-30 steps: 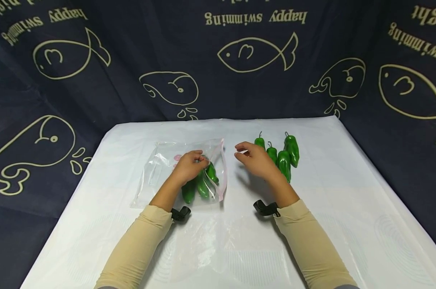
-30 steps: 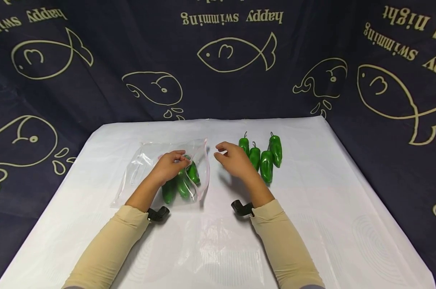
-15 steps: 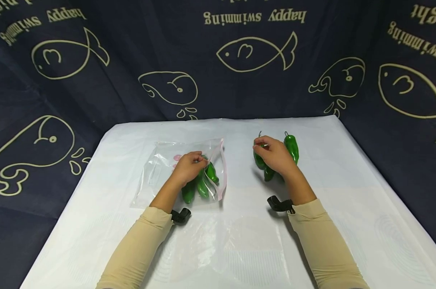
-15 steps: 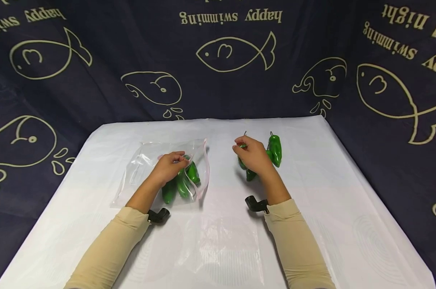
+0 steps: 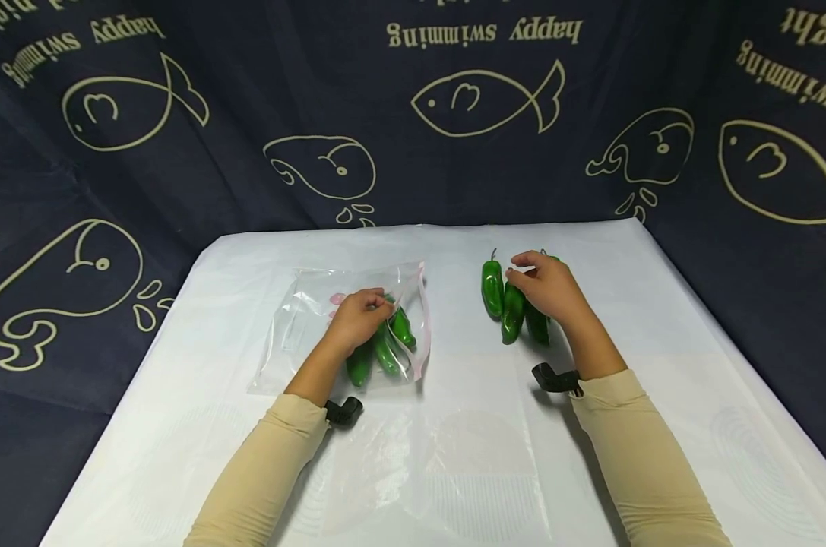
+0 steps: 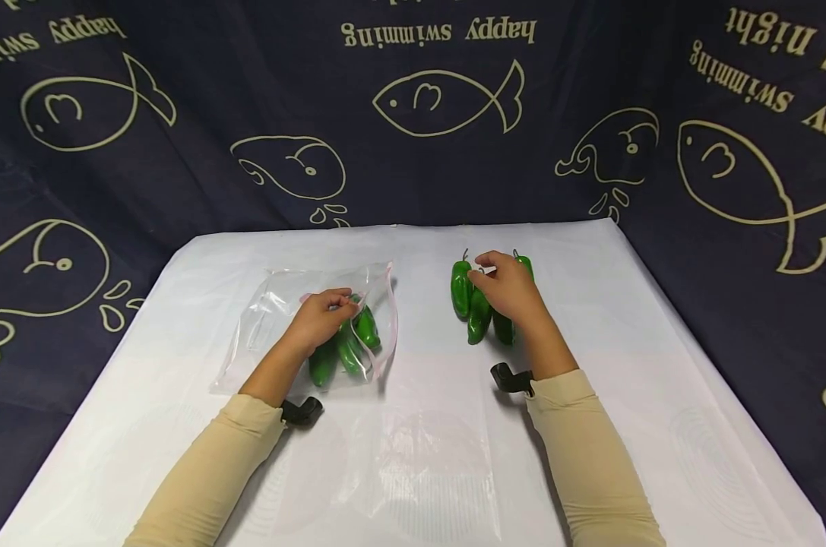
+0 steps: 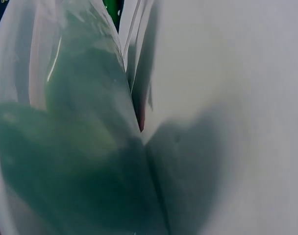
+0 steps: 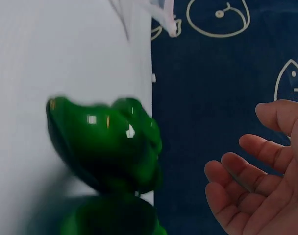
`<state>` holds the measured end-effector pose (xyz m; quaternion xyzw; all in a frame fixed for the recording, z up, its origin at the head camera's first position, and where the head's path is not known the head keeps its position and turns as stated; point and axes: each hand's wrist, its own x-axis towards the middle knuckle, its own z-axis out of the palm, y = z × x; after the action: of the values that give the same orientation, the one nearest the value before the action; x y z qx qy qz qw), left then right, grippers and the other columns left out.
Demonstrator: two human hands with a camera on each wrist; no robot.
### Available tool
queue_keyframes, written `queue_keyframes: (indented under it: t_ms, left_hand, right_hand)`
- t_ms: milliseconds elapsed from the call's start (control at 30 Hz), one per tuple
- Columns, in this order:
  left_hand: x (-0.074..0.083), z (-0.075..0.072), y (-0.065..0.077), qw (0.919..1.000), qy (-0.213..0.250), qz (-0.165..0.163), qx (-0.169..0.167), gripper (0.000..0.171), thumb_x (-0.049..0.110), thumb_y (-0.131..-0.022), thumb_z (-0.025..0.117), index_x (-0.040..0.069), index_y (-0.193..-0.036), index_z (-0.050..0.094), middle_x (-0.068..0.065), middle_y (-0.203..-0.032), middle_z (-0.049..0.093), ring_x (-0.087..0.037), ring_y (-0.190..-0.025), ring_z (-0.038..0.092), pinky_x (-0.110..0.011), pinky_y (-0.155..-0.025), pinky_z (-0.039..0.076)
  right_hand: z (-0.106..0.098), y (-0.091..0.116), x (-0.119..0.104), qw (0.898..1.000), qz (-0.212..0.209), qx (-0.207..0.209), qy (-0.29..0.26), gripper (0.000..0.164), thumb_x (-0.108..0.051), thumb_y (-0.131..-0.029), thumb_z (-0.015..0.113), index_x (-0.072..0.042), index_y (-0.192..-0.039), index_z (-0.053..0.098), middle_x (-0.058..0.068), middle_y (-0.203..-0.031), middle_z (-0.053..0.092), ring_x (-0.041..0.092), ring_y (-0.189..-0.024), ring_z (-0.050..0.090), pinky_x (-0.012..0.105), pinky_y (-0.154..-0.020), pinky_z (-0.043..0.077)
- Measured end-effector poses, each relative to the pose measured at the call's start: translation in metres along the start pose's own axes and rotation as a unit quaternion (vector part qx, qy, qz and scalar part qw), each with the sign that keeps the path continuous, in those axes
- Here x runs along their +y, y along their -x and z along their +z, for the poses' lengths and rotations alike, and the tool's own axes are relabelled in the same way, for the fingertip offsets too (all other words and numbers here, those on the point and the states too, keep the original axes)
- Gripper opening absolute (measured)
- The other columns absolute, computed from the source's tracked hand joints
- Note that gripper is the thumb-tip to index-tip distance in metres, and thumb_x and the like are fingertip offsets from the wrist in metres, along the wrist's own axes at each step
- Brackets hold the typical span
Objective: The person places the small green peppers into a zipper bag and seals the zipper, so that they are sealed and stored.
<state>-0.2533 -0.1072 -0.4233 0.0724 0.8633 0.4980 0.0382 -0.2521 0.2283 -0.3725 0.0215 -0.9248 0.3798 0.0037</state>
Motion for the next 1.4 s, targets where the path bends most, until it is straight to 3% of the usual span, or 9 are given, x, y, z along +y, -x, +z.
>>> queue_keyframes:
  t_ms: [333, 667, 933, 1200, 1400]
  left_hand:
    - [0.0, 0.0, 0.0, 0.9998, 0.006, -0.013, -0.013, 0.019, 0.019, -0.093, 0.064, 0.002, -0.087, 0.07, -0.014, -0.142, 0.054, -0.033, -0.139, 0.04, -0.046, -0.113, 0.03]
    - [0.003, -0.001, 0.003, 0.9998, -0.01, -0.003, -0.018, 0.019, 0.019, -0.092, 0.064, 0.002, -0.085, 0.07, -0.016, -0.143, 0.053, -0.035, -0.139, 0.039, -0.049, -0.113, 0.03]
    - [0.003, -0.001, 0.003, 0.9998, -0.016, -0.002, -0.015, 0.019, 0.02, -0.093, 0.063, 0.003, -0.086, 0.07, -0.016, -0.143, 0.053, -0.035, -0.139, 0.039, -0.048, -0.113, 0.03]
    - [0.003, 0.0, 0.002, 0.9997, -0.017, 0.004, -0.014, 0.02, 0.02, -0.093, 0.063, 0.004, -0.085, 0.07, -0.016, -0.142, 0.054, -0.035, -0.138, 0.04, -0.048, -0.113, 0.03]
    - [0.003, 0.0, 0.003, 0.9997, -0.018, 0.004, -0.014, 0.02, 0.021, -0.093, 0.063, 0.003, -0.085, 0.07, -0.015, -0.142, 0.054, -0.035, -0.138, 0.041, -0.048, -0.113, 0.03]
  right_hand:
    - [-0.015, -0.01, 0.018, 0.999, -0.003, 0.022, 0.045, 0.044, -0.029, -0.1, 0.057, -0.001, -0.133, 0.057, 0.025, -0.135, 0.054, 0.041, -0.119, 0.055, 0.056, -0.094, 0.045]
    - [-0.022, -0.022, 0.035, 0.995, -0.019, 0.015, 0.098, 0.043, -0.022, -0.097, 0.06, 0.004, -0.131, 0.056, 0.029, -0.137, 0.048, 0.046, -0.12, 0.052, 0.059, -0.099, 0.041]
    - [-0.022, -0.036, 0.052, 0.991, -0.026, 0.017, 0.126, 0.046, -0.018, -0.096, 0.061, 0.007, -0.133, 0.053, 0.033, -0.138, 0.045, 0.049, -0.128, 0.042, 0.06, -0.106, 0.032]
    - [-0.02, -0.044, 0.069, 0.99, -0.006, 0.008, 0.142, 0.05, -0.017, -0.095, 0.06, 0.011, -0.135, 0.046, 0.036, -0.127, 0.045, 0.047, -0.114, 0.046, 0.061, -0.097, 0.039]
    - [-0.019, -0.05, 0.078, 0.988, 0.025, -0.022, 0.148, 0.061, -0.021, -0.097, 0.058, 0.012, -0.143, 0.035, 0.039, -0.131, 0.041, 0.051, -0.121, 0.043, 0.062, -0.102, 0.036]
